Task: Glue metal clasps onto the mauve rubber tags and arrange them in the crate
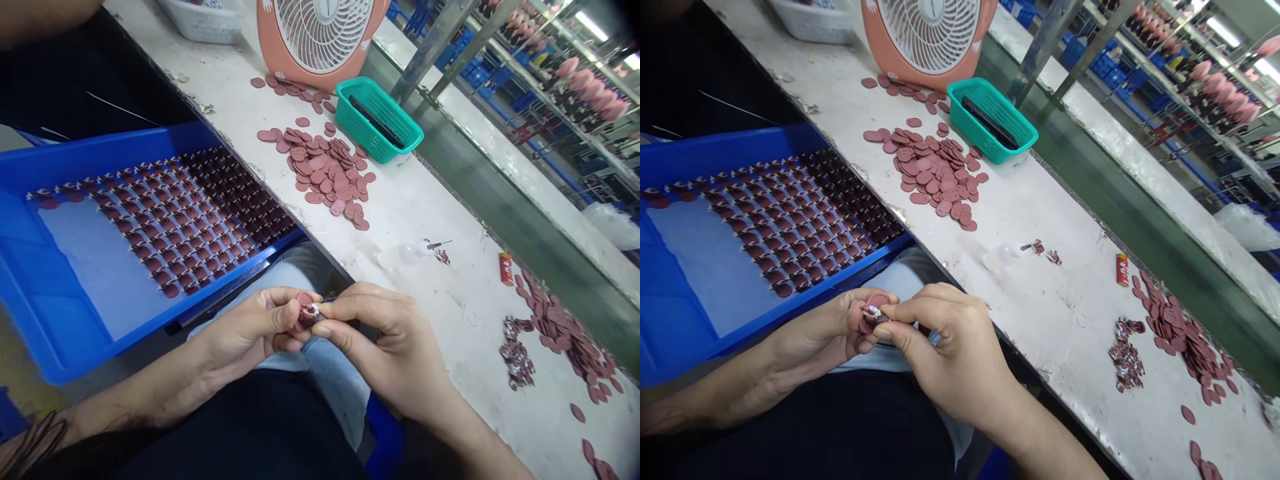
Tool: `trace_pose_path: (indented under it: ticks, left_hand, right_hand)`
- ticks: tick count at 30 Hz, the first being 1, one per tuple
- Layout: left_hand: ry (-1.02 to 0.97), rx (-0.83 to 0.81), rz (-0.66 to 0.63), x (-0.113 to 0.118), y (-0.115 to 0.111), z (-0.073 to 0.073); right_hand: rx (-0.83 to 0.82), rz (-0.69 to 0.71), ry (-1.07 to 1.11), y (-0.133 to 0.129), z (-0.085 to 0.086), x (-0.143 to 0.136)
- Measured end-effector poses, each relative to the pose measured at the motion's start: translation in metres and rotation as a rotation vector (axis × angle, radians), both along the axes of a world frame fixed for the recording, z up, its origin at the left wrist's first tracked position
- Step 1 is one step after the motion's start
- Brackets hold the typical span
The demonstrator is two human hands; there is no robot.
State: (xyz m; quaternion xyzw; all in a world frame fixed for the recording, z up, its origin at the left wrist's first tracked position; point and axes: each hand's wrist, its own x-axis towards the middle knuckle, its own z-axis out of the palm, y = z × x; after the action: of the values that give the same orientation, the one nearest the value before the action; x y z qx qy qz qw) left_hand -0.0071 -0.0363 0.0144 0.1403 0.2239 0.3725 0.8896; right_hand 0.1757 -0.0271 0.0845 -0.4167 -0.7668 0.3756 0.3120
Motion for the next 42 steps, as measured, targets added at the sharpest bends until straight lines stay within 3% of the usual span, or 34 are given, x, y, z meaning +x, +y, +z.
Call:
trace_pose_path:
  ticks: [5,8,10,15,18,24,29,31,34,36,38,39,42]
  left_hand:
    - [0.095,-0.084,0.015,-0.004,0.004,-0.004]
    - [0.118,-0.05,0.038,-0.007,0.008,-0.006]
    - [0.174,-0.021,0.114,-0.007,0.009,-0.006]
    - [0.439,-0.019,0.467,-0.002,0.006,0.002]
    - [0.48,0.055,0.534,0.002,0.006,0.004]
    - [0.582,0.089,0.587,-0.005,0.009,0.002]
    - [0.672,0.074,0.627,-0.019,0.013,-0.005]
    - [0.805,0.096,0.693,-0.036,0.014,-0.014]
    - [1.183,0.184,0.816,-0.084,0.006,-0.036]
    - [1.549,0.24,0.762,-0.125,-0.007,-0.055]
    - [1.869,0.379,0.546,-0.163,-0.023,-0.075]
    - [1.966,0.451,0.369,-0.179,-0.03,-0.084]
    - [1.986,0.514,0.064,-0.206,-0.043,-0.108]
  right_hand:
    - [-0.022,0.013,-0.031,0.007,0.002,0.001]
    - [0.055,-0.003,-0.048,0.011,0.001,0.0]
    - [0.201,-0.059,-0.086,0.012,-0.004,-0.001]
    - [0.662,-0.214,-0.261,0.012,-0.03,-0.014]
    - [0.823,-0.228,-0.32,0.012,-0.046,-0.025]
    - [0.787,-0.203,-0.268,0.017,-0.064,-0.043]
    - [0.722,-0.149,-0.256,0.018,-0.063,-0.061]
    - [0.737,-0.092,-0.219,0.012,-0.061,-0.064]
    - [0.733,-0.083,-0.164,0.0,-0.063,-0.063]
    - [0.711,-0.114,-0.156,-0.005,-0.07,-0.06]
    - [0.691,-0.112,-0.158,-0.005,-0.079,-0.055]
    - [0.677,-0.105,-0.162,-0.004,-0.084,-0.053]
    - [0.655,-0.091,-0.167,-0.001,-0.093,-0.048]
